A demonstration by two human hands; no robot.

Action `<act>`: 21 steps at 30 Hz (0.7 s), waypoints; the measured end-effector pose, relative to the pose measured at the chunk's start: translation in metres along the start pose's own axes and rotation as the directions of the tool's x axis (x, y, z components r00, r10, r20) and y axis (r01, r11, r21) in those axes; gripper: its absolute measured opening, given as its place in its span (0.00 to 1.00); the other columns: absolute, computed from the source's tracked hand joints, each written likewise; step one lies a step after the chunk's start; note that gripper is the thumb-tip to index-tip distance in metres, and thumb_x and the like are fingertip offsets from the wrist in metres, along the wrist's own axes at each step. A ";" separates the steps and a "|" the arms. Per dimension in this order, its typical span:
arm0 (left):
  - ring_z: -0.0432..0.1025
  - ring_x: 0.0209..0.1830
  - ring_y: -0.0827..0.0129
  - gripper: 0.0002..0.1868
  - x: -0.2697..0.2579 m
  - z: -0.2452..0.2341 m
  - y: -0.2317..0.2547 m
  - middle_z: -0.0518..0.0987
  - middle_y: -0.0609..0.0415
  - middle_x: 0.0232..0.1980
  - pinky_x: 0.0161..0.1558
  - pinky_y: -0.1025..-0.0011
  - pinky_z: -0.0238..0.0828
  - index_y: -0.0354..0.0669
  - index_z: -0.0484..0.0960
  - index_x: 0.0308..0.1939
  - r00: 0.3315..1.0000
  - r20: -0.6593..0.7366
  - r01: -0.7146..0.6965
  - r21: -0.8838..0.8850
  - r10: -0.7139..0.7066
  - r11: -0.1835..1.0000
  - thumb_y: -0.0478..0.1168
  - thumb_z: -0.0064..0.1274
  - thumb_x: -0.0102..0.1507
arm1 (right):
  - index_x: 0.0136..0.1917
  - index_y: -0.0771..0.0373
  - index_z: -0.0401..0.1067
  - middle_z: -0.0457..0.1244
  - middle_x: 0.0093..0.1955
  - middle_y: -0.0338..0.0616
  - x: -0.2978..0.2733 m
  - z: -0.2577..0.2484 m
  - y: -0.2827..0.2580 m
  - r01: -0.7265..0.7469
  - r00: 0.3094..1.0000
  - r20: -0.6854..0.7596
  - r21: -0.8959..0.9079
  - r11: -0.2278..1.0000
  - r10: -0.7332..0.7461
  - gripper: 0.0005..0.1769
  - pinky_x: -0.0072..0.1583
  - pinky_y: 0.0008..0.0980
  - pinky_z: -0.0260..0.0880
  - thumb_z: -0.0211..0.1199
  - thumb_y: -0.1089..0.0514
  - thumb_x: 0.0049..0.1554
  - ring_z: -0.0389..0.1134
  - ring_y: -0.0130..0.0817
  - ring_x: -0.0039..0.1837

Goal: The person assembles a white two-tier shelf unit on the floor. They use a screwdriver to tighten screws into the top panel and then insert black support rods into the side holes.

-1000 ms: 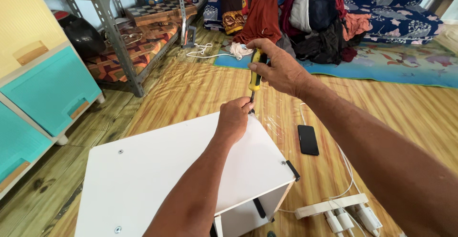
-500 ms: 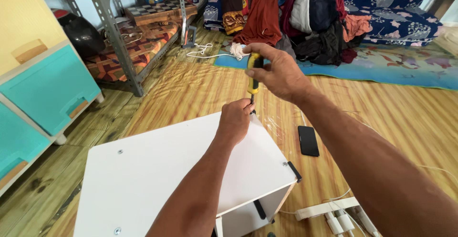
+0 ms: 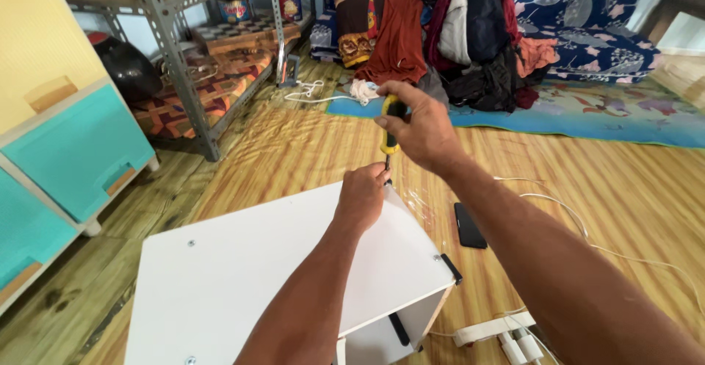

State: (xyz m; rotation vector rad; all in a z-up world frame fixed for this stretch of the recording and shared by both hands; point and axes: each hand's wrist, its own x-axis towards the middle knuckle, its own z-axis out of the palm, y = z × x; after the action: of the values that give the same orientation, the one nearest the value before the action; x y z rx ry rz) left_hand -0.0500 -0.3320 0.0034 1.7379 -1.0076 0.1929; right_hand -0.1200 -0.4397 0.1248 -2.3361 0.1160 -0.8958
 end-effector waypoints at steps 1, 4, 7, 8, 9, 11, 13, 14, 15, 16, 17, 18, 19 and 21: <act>0.70 0.29 0.47 0.12 0.000 -0.001 0.004 0.79 0.40 0.30 0.34 0.55 0.65 0.34 0.81 0.37 0.998 0.030 0.061 0.006 -0.061 0.998 0.39 0.49 0.69 | 0.67 0.54 0.70 0.67 0.50 0.40 -0.003 -0.001 -0.002 0.014 1.000 -0.022 -0.001 1.000 -0.015 0.26 0.55 0.31 0.72 0.71 0.61 0.56 0.69 0.28 0.51; 0.73 0.29 0.47 0.10 -0.011 -0.004 0.021 0.78 0.39 0.31 0.34 0.55 0.67 0.35 0.78 0.42 0.972 0.111 0.209 0.007 -0.209 0.978 0.40 0.47 0.70 | 0.71 0.54 0.64 0.66 0.58 0.42 -0.013 -0.005 -0.009 0.049 0.998 0.044 0.135 0.990 -0.055 0.31 0.56 0.34 0.71 0.68 0.62 0.57 0.66 0.33 0.54; 0.75 0.32 0.48 0.10 -0.030 -0.012 0.044 0.80 0.40 0.33 0.35 0.57 0.69 0.38 0.77 0.50 0.984 0.091 0.158 -0.017 -0.156 0.987 0.40 0.49 0.68 | 0.73 0.50 0.63 0.65 0.57 0.43 -0.029 -0.020 -0.022 -0.109 0.994 0.014 0.025 0.994 0.108 0.30 0.60 0.33 0.71 0.68 0.59 0.59 0.68 0.32 0.56; 0.75 0.34 0.47 0.11 -0.039 -0.013 0.053 0.80 0.39 0.35 0.35 0.57 0.70 0.37 0.77 0.51 0.997 0.040 0.064 -0.009 -0.064 0.998 0.39 0.49 0.68 | 0.73 0.52 0.62 0.64 0.56 0.43 -0.035 -0.027 -0.026 -0.106 0.994 -0.007 0.063 0.992 0.107 0.31 0.60 0.32 0.72 0.67 0.59 0.59 0.68 0.32 0.56; 0.74 0.36 0.46 0.12 -0.047 -0.015 0.061 0.80 0.38 0.36 0.36 0.57 0.70 0.36 0.77 0.53 1.000 -0.010 -0.028 0.005 0.028 1.000 0.39 0.50 0.69 | 0.73 0.53 0.60 0.64 0.56 0.43 -0.042 -0.037 -0.030 -0.103 0.994 -0.025 0.102 0.989 0.106 0.32 0.60 0.32 0.73 0.67 0.59 0.58 0.69 0.32 0.55; 0.73 0.31 0.52 0.13 -0.071 -0.019 0.077 0.79 0.39 0.34 0.35 0.59 0.69 0.38 0.78 0.55 0.985 0.128 0.118 -0.032 -0.113 0.993 0.40 0.48 0.69 | 0.73 0.57 0.60 0.63 0.54 0.43 -0.062 -0.056 -0.038 -0.065 0.997 -0.042 0.117 0.991 0.071 0.32 0.59 0.32 0.73 0.67 0.59 0.58 0.68 0.32 0.55; 0.72 0.27 0.56 0.15 -0.093 -0.019 0.091 0.79 0.39 0.33 0.35 0.61 0.70 0.40 0.79 0.58 0.959 0.213 0.204 -0.060 -0.187 0.977 0.40 0.47 0.70 | 0.71 0.61 0.62 0.63 0.53 0.44 -0.085 -0.072 -0.045 -0.002 0.999 -0.040 0.067 0.998 0.005 0.29 0.58 0.32 0.72 0.68 0.60 0.59 0.67 0.32 0.55; 0.71 0.27 0.57 0.16 -0.102 -0.018 0.097 0.80 0.39 0.33 0.36 0.62 0.70 0.42 0.79 0.59 0.955 0.226 0.216 -0.077 -0.194 0.973 0.40 0.48 0.70 | 0.71 0.61 0.62 0.63 0.52 0.43 -0.096 -0.079 -0.050 -0.021 0.999 -0.026 0.084 0.996 0.023 0.29 0.56 0.32 0.72 0.68 0.59 0.59 0.67 0.31 0.54; 0.71 0.27 0.58 0.17 -0.111 -0.017 0.102 0.80 0.39 0.34 0.36 0.63 0.71 0.43 0.80 0.61 0.950 0.239 0.229 -0.091 -0.202 0.969 0.41 0.48 0.69 | 0.71 0.60 0.62 0.63 0.52 0.43 -0.107 -0.084 -0.055 -0.041 0.999 -0.011 0.102 0.994 0.042 0.30 0.55 0.31 0.72 0.68 0.59 0.59 0.66 0.30 0.53; 0.72 0.28 0.58 0.17 -0.118 -0.017 0.105 0.81 0.39 0.35 0.37 0.64 0.71 0.45 0.80 0.61 0.939 0.264 0.249 -0.083 -0.220 0.965 0.41 0.48 0.69 | 0.71 0.60 0.62 0.63 0.51 0.43 -0.117 -0.089 -0.060 -0.061 0.998 0.005 0.120 0.991 0.060 0.30 0.54 0.31 0.72 0.68 0.58 0.59 0.66 0.29 0.51; 0.73 0.29 0.57 0.17 -0.122 -0.017 0.107 0.82 0.39 0.36 0.38 0.64 0.72 0.47 0.81 0.62 0.928 0.289 0.265 -0.071 -0.235 0.962 0.41 0.48 0.69 | 0.71 0.60 0.62 0.62 0.50 0.42 -0.126 -0.094 -0.065 -0.076 0.997 0.004 0.122 0.990 0.076 0.30 0.52 0.30 0.72 0.67 0.58 0.58 0.66 0.29 0.50; 0.73 0.30 0.57 0.17 -0.127 -0.016 0.108 0.83 0.40 0.37 0.40 0.65 0.73 0.49 0.81 0.62 0.916 0.313 0.281 -0.059 -0.249 0.958 0.42 0.48 0.69 | 0.71 0.60 0.61 0.62 0.50 0.41 -0.134 -0.098 -0.069 -0.092 0.996 0.004 0.124 0.988 0.092 0.30 0.51 0.30 0.72 0.67 0.58 0.58 0.67 0.28 0.49; 0.75 0.35 0.59 0.17 -0.130 -0.015 0.108 0.84 0.42 0.42 0.42 0.66 0.73 0.48 0.81 0.61 0.946 0.283 0.194 -0.117 -0.155 0.974 0.41 0.48 0.69 | 0.71 0.59 0.61 0.61 0.50 0.41 -0.140 -0.103 -0.072 -0.107 0.994 0.000 0.121 0.987 0.108 0.31 0.50 0.30 0.72 0.67 0.58 0.58 0.67 0.27 0.48; 0.79 0.45 0.64 0.17 -0.134 -0.012 0.109 0.85 0.46 0.51 0.47 0.68 0.74 0.45 0.82 0.59 0.978 0.206 0.013 -0.222 0.034 0.975 0.38 0.47 0.68 | 0.72 0.60 0.61 0.61 0.49 0.41 -0.151 -0.108 -0.076 -0.088 0.996 -0.013 0.136 0.987 0.091 0.30 0.49 0.30 0.71 0.67 0.59 0.59 0.66 0.27 0.47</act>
State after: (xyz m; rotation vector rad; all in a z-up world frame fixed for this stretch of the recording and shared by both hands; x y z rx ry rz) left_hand -0.2066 -0.2591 0.0097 1.5695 -1.1442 -0.0962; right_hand -0.3142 -0.3918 0.1448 -2.1800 0.1618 -0.8550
